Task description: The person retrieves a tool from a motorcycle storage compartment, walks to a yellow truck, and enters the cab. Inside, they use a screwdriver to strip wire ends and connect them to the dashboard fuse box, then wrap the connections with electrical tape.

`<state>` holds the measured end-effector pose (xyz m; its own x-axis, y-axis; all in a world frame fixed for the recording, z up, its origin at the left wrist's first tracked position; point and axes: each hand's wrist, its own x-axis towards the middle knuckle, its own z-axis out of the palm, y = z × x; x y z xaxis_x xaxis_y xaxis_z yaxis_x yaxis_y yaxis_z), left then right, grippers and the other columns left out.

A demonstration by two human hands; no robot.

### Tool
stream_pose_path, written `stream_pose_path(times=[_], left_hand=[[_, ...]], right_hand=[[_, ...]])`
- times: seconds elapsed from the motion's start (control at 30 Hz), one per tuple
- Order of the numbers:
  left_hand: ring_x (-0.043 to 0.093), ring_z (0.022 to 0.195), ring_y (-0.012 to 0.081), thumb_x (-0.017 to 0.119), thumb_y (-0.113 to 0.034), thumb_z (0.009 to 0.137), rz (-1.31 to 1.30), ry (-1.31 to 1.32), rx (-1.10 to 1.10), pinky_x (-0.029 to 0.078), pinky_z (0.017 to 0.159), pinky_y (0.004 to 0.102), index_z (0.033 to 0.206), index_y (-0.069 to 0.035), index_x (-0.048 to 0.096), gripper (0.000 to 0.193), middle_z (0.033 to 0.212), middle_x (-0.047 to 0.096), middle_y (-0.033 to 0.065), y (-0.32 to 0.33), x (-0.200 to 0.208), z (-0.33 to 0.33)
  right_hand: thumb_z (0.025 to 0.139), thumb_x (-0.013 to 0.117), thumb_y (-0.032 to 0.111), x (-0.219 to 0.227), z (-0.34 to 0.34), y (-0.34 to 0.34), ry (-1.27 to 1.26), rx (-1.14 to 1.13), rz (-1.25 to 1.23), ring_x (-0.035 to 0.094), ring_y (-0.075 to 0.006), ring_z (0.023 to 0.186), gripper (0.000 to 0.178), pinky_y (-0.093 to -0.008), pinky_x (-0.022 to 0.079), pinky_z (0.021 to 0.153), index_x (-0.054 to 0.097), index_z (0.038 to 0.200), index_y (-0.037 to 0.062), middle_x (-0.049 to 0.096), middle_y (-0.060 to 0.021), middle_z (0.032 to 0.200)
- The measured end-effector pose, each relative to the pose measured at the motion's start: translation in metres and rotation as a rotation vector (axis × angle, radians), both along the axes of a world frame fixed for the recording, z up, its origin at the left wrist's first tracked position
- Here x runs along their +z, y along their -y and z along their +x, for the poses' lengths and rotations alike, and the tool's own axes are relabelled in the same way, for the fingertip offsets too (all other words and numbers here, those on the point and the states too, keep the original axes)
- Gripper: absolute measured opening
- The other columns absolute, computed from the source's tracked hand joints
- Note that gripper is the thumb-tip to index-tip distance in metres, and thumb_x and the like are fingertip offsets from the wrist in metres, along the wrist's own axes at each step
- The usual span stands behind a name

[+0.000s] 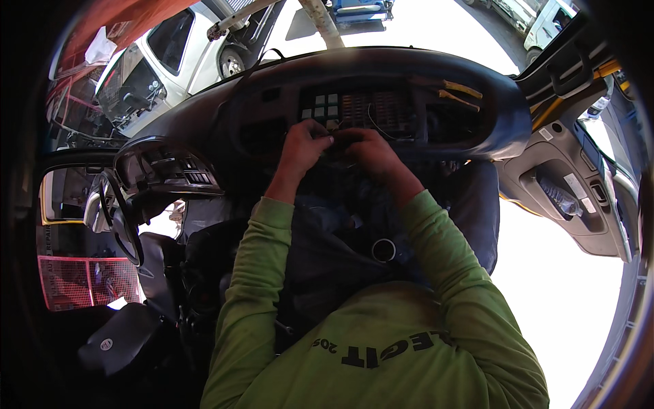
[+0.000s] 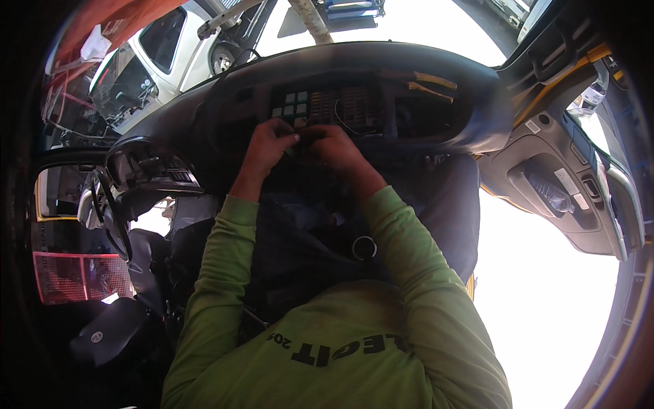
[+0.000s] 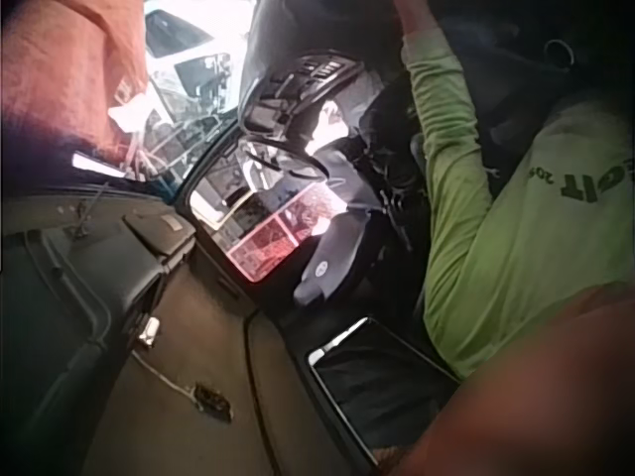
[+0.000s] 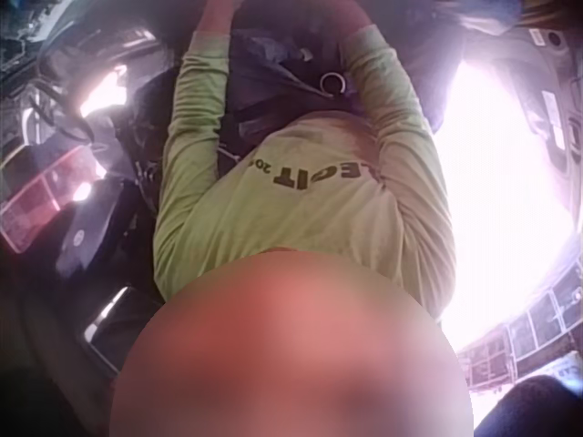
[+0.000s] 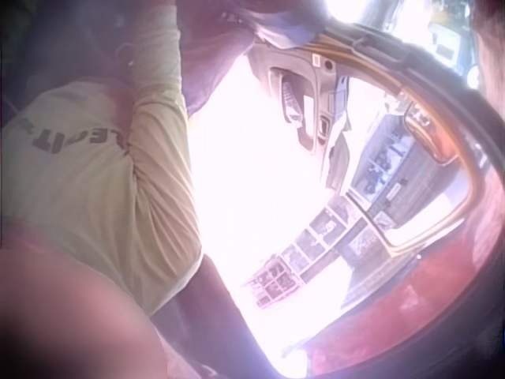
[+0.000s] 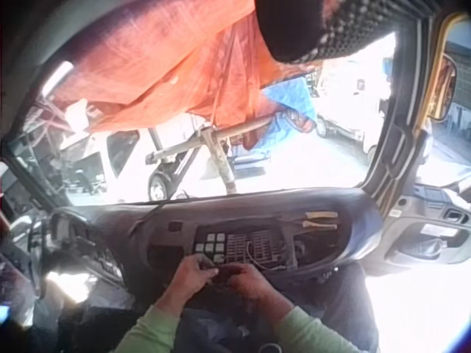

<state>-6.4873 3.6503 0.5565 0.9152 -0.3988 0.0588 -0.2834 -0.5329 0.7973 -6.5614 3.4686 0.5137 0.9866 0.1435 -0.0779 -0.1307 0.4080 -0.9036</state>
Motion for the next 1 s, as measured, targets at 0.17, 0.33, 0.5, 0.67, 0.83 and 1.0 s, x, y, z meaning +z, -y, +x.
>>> stream_pose_path(times=[0.17,0.33,0.5,0.67,0.83,1.0], left_hand=[[0.072,0.085,0.0378,0.078,-0.011,0.079,0.128,0.5,0.12,0.056,0.073,0.046,0.09,-0.004,0.067,0.018,0.088,0.071,0.0163,0.013,-0.008,-0.015],[0.068,0.081,0.0423,0.073,-0.008,0.083,0.081,0.715,0.115,0.053,0.068,0.0514,0.095,-0.007,0.062,0.016,0.088,0.067,0.0158,0.02,-0.018,-0.026],[0.067,0.079,0.0398,0.074,-0.009,0.081,0.15,0.838,0.092,0.052,0.068,0.051,0.096,-0.01,0.06,0.021,0.093,0.066,0.0119,0.022,-0.02,-0.031],[0.068,0.08,0.0384,0.073,-0.007,0.08,0.111,0.922,0.088,0.052,0.069,0.0494,0.098,-0.011,0.061,0.022,0.097,0.068,0.011,0.024,-0.019,-0.036],[0.069,0.085,0.0405,0.072,-0.002,0.082,-0.051,0.771,0.076,0.055,0.072,0.0464,0.101,-0.008,0.066,0.021,0.097,0.068,0.0141,0.02,-0.021,-0.042],[0.072,0.078,0.0363,0.073,-0.006,0.089,-0.188,0.607,0.101,0.056,0.071,0.0408,0.097,-0.002,0.07,0.009,0.085,0.07,0.0167,0.012,-0.022,-0.041]], right_hand=[[0.09,0.056,0.002,0.011,0.001,-0.004,-0.013,-0.19,0.019,0.073,-0.0275,0.1,0.039,-0.0386,0.058,0.092,0.066,0.127,-0.004,0.073,-0.0157,0.113],[0.093,0.069,0.017,0.03,0.029,-0.002,0.263,-0.519,-0.67,0.073,-0.0252,0.098,0.035,-0.0368,0.057,0.087,0.067,0.121,-0.0042,0.074,-0.0145,0.105],[0.089,0.074,0.024,0.052,0.071,0.003,0.104,-0.018,-0.562,0.075,-0.0306,0.098,0.038,-0.0406,0.058,0.088,0.072,0.116,-0.0027,0.075,-0.0193,0.11],[0.081,0.078,0.017,0.063,0.082,0.002,0.246,0.039,-0.732,0.076,-0.0276,0.098,0.041,-0.0387,0.059,0.088,0.074,0.116,-0.003,0.077,-0.0199,0.11],[0.077,0.081,0.013,0.074,0.06,-0.005,0.245,-0.137,-0.574,0.076,-0.0254,0.098,0.049,-0.0373,0.059,0.088,0.07,0.121,-0.0044,0.078,-0.0177,0.106],[0.085,0.077,0.0,0.073,0.009,-0.008,0.207,-0.262,-0.524,0.072,-0.0201,0.108,0.053,-0.0356,0.058,0.095,0.059,0.134,-0.0063,0.075,-0.0155,0.118]])
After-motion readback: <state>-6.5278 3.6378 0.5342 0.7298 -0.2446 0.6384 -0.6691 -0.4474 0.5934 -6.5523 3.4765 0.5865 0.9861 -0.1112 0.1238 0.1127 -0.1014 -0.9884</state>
